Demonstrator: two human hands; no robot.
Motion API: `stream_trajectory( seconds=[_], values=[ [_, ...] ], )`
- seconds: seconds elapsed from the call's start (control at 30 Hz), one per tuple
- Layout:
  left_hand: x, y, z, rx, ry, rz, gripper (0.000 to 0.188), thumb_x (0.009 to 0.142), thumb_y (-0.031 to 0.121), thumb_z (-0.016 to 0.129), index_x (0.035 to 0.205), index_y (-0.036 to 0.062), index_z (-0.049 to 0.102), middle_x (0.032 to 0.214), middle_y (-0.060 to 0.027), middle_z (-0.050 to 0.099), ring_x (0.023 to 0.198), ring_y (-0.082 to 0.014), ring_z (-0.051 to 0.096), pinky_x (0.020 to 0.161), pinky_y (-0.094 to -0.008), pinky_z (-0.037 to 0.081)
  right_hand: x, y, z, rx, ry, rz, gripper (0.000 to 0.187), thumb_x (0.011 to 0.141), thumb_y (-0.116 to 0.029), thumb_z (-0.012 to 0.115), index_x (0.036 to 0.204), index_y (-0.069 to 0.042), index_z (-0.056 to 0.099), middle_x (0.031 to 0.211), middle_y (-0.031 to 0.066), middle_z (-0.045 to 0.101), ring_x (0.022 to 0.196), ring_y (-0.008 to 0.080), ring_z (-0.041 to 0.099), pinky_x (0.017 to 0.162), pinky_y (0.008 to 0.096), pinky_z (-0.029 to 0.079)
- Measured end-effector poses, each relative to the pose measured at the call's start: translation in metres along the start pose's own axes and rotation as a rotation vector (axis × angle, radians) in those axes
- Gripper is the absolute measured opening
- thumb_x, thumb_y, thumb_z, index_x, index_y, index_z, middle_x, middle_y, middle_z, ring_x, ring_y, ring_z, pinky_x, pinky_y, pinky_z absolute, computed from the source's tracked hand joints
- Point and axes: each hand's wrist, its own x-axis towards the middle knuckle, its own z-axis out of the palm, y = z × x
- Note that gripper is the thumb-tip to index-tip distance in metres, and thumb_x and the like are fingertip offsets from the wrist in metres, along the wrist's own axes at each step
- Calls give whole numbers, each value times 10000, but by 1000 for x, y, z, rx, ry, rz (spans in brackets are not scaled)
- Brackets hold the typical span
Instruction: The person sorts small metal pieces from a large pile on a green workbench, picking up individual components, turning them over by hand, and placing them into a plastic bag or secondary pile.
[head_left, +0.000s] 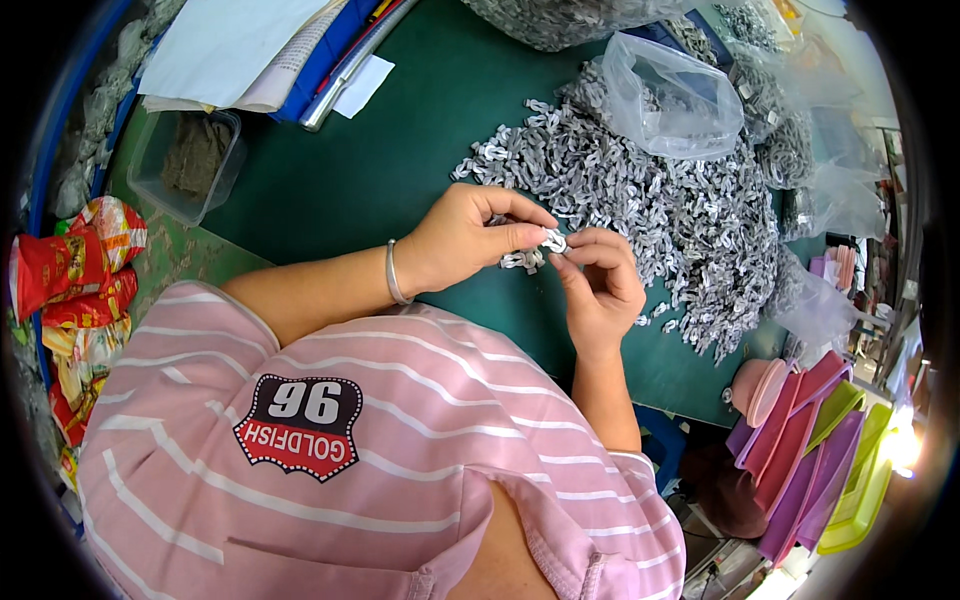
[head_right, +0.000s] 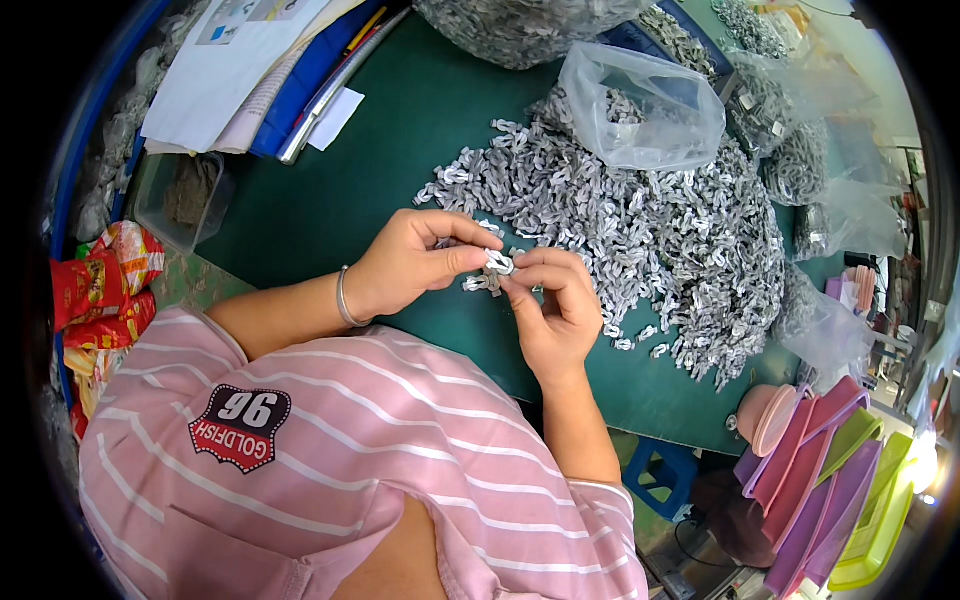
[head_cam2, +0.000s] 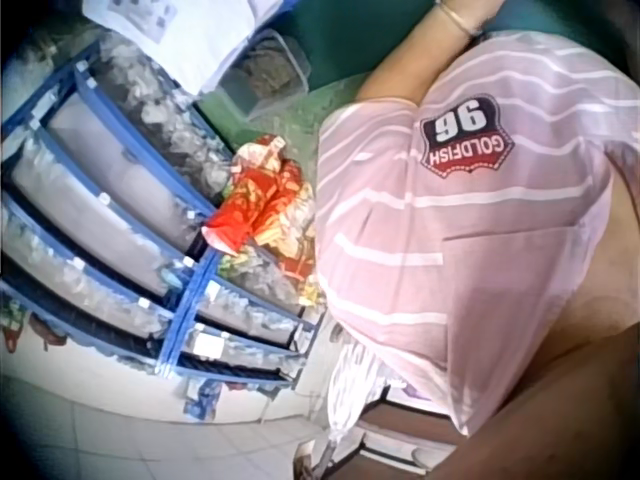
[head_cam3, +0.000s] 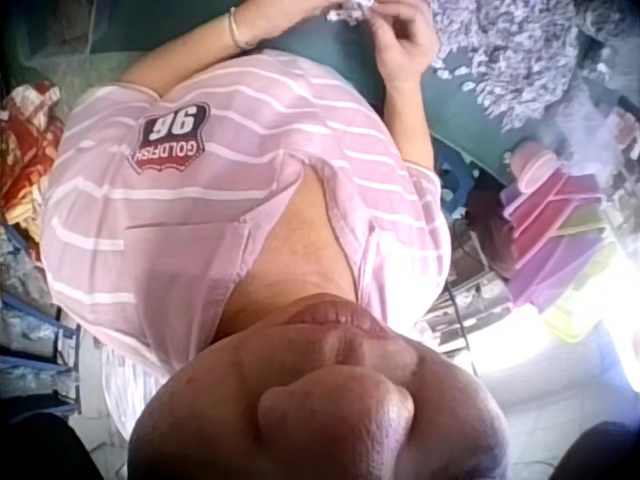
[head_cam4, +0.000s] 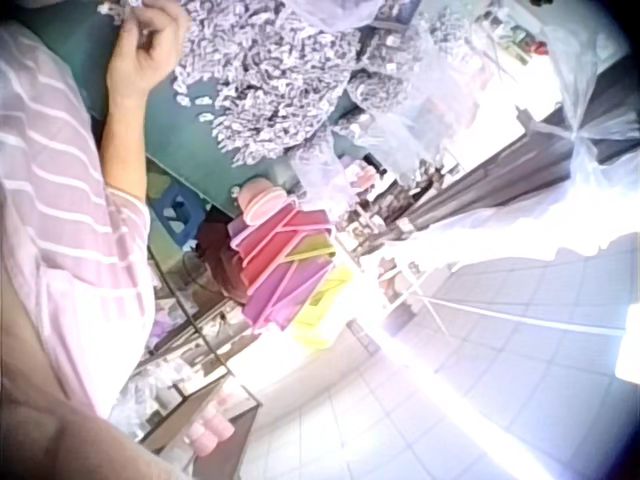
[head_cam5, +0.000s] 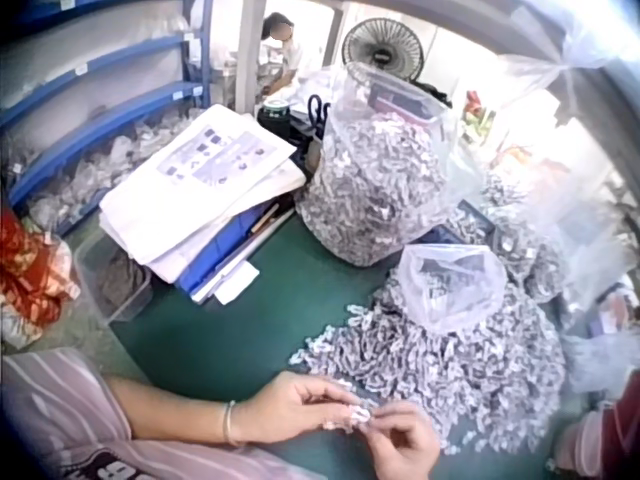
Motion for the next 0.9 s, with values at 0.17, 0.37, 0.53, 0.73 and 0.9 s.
stream_trajectory(
  seconds=[0.17, 0.37, 0.53, 0.73, 0.9],
  values=[
    [2, -15, -3, -311, -100, -155, 187, 854, 91, 564, 1000, -19, 602, 728, -37, 570, 601, -68, 518, 468, -175, 406, -2, -9, 13, 270, 123, 44, 321, 712, 134, 619, 945, 4, 440, 878, 139, 561, 752, 153, 548, 671, 243, 449],
    [-1, -13, -9, -553, -88, -253, 223, 878, 144, 493, 1021, -3, 580, 851, -67, 595, 713, -131, 592, 544, -230, 493, 7, -7, 8, 11, 76, 57, 211, 718, 124, 596, 865, 6, 501, 818, 108, 571, 699, 155, 552, 618, 232, 437],
    [4, 0, -30, -702, 13, -212, 155, 861, 135, 471, 923, 25, 560, 743, -21, 507, 608, -94, 496, 445, -186, 380, 26, 8, 7, -486, -166, -7, 97, 717, 62, 594, 798, 8, 591, 777, 120, 560, 712, 268, 540, 636, 320, 436],
    [2, 2, -33, -445, -12, -132, 53, 844, 61, 537, 894, 55, 554, 683, 25, 448, 554, -27, 391, 413, -149, 296, 34, 17, 18, -731, -233, -127, 126, 663, 32, 623, 785, 6, 616, 764, 121, 534, 711, 309, 504, 640, 394, 424],
    [-2, -2, -25, -85, 66, -96, 173, 812, 80, 616, 965, 28, 555, 733, 27, 507, 576, -11, 400, 425, -150, 290, 29, 17, 15, -672, -182, -146, 107, 699, 40, 602, 796, 2, 581, 799, 114, 534, 733, 302, 514, 644, 381, 426]
  ],
)
